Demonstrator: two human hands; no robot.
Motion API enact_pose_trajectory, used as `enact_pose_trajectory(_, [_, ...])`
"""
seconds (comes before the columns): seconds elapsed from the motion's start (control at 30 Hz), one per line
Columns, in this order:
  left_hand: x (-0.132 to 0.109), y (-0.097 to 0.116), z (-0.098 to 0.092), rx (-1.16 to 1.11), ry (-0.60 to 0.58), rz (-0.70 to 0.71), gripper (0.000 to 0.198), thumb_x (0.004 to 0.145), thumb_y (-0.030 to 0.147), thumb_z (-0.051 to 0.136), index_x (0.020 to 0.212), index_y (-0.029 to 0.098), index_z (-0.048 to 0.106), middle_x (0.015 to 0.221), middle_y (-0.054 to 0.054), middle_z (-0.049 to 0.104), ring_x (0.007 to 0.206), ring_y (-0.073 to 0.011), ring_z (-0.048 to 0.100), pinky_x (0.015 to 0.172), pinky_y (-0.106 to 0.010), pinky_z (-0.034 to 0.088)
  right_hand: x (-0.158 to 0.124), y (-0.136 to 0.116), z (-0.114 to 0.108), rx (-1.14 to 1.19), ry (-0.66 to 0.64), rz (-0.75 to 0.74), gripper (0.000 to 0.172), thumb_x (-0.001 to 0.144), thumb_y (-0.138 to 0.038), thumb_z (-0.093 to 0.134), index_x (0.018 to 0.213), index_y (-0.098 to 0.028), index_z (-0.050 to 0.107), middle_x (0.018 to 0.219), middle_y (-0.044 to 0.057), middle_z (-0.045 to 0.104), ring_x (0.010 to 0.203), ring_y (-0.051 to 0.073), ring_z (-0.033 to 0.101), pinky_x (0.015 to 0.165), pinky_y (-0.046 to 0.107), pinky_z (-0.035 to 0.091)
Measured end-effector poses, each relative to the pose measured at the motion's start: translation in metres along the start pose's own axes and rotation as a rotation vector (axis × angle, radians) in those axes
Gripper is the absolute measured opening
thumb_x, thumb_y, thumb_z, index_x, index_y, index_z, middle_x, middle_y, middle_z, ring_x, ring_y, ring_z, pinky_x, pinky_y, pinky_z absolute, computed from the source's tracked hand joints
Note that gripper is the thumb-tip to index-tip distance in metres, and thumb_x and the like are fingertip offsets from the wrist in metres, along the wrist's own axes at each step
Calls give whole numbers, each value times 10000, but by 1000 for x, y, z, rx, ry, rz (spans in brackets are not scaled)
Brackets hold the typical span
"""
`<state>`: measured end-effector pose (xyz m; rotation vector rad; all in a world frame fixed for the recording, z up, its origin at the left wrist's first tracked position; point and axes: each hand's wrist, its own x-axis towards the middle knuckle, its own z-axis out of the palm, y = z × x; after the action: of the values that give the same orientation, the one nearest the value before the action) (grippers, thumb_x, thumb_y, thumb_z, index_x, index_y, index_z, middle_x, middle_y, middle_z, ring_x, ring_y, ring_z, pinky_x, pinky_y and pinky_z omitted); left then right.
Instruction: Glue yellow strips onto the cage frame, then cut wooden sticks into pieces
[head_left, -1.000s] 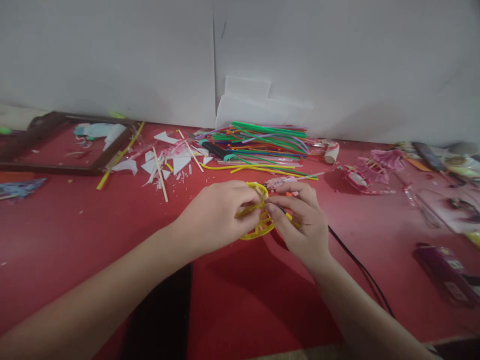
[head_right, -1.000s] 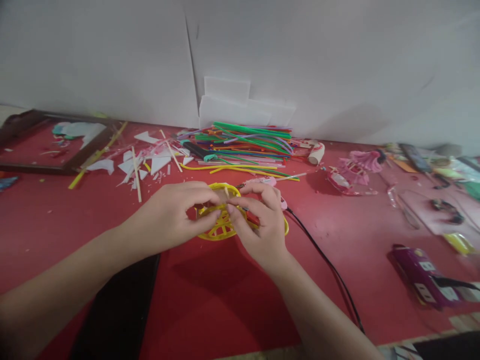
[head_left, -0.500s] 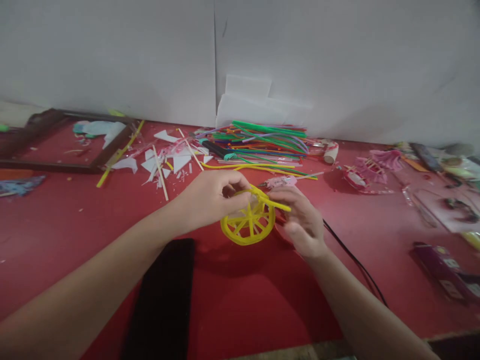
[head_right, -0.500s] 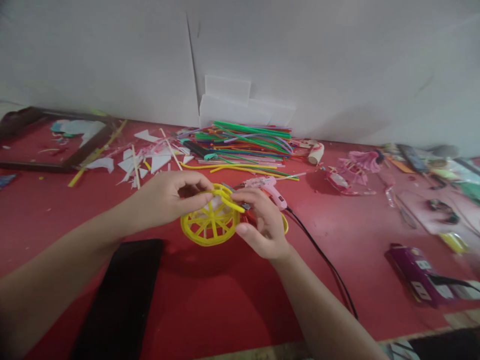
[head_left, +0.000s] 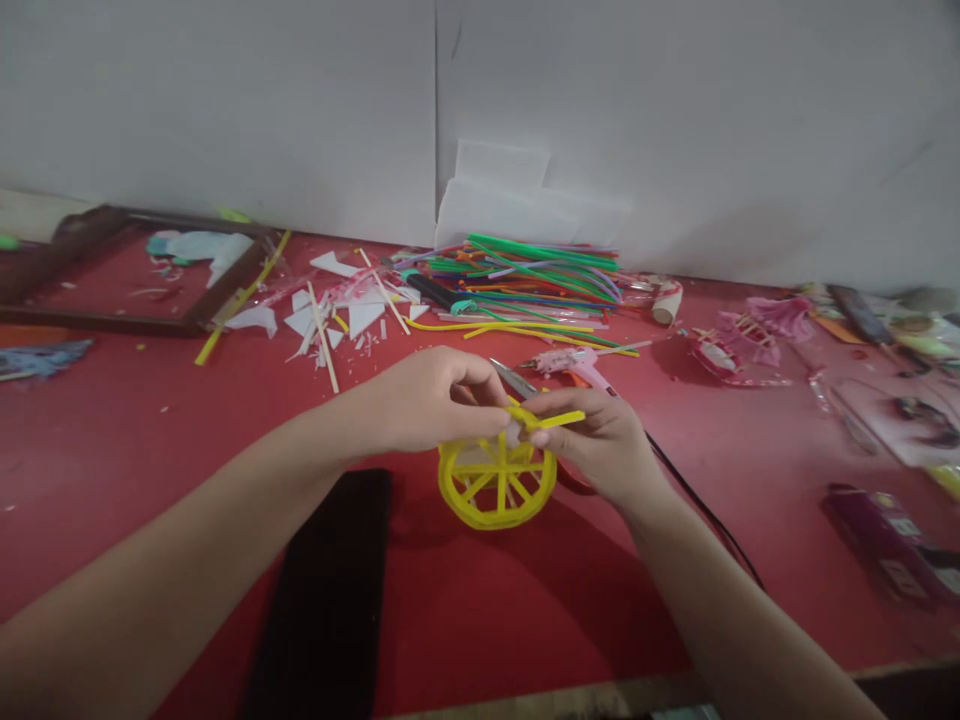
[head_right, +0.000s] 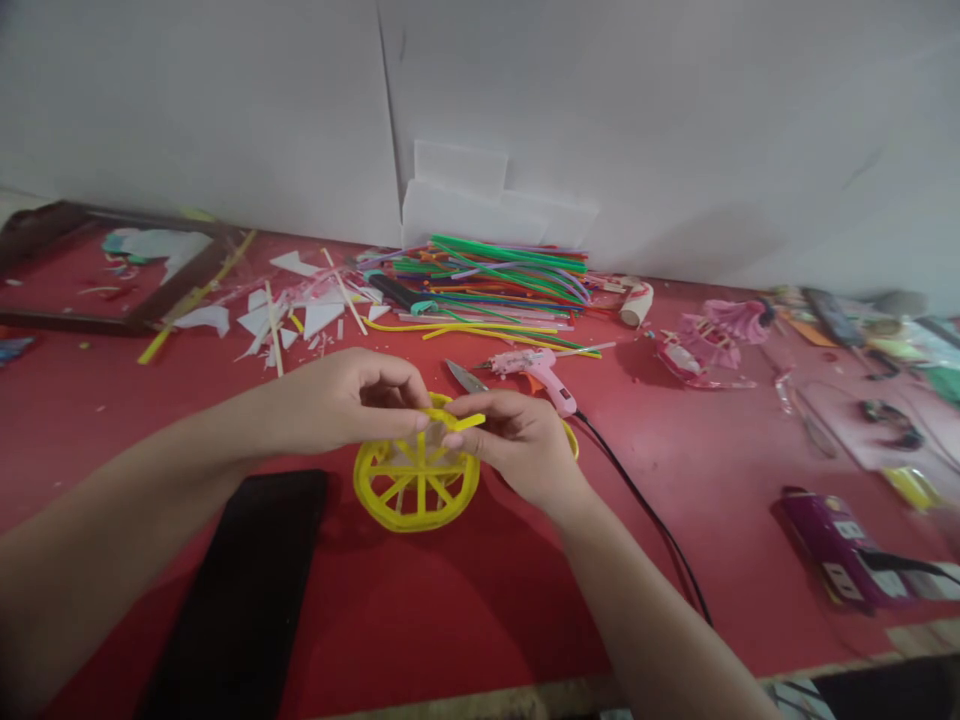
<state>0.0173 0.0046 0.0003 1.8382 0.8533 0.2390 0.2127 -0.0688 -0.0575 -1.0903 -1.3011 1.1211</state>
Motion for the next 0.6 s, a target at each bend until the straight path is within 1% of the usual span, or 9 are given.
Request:
enact_pose_trajectory(0.1, [-3,-1,0,15,-44,6,164,741,363,655,800,219,707,738,18,719,624,-132,648,516,-188,451,1,-3,-6,42,-75,98,184,630,-345,837,764,-242,764,712,12,735,638,145,675,623,292,573])
enact_pose_trajectory(0.2, [-5,-2,1,39,-84,42,118,738,300,628,780,229,713,720,21,719,609,-132,650,503,-187,445,0,-8,-10,-56,-133,146,153,613,-328,844,657,-215,752,637,18,709,583,135,635,563,265,529])
enact_pose_trajectory(0.27, [-5,-1,2,50,-109,55,114,733,270,616,775,227,712,713,20,720,607,-136,657,504,-186,454,0,-11,-11,-98,-155,153,155,598,-307,851,635,-203,743,614,14,696,554,122,604,528,248,498])
enact_pose_trajectory(0.4, [-3,-2,6,67,-125,36,123,713,257,614,781,208,704,759,-1,733,642,-156,683,531,-200,484,1,-17,-8,-63,-179,202,181,544,-281,872,645,-203,743,572,-14,662,507,90,559,490,218,464])
enact_pose_trajectory(0.43, [-3,-2,7,60,-113,20,139,701,262,625,804,203,697,794,-10,740,680,-170,695,550,-209,497,1,-18,-8,-55,-193,224,179,548,-283,869,654,-204,748,561,-19,653,495,83,547,481,213,454])
enact_pose_trajectory(0.5, [-2,-3,9,14,-75,-19,242,673,276,655,902,198,667,867,-32,746,751,-200,711,575,-231,518,1,-20,-8,-63,-238,273,163,579,-290,853,678,-202,758,549,-21,642,481,74,527,464,204,432])
enact_pose_trajectory(0.6, [-3,-4,12,-69,-56,-39,401,668,270,662,1054,200,581,873,-35,744,741,-210,714,550,-242,517,0,-21,-8,-114,-293,342,134,623,-292,828,669,-189,757,522,-23,620,451,61,489,423,190,382])
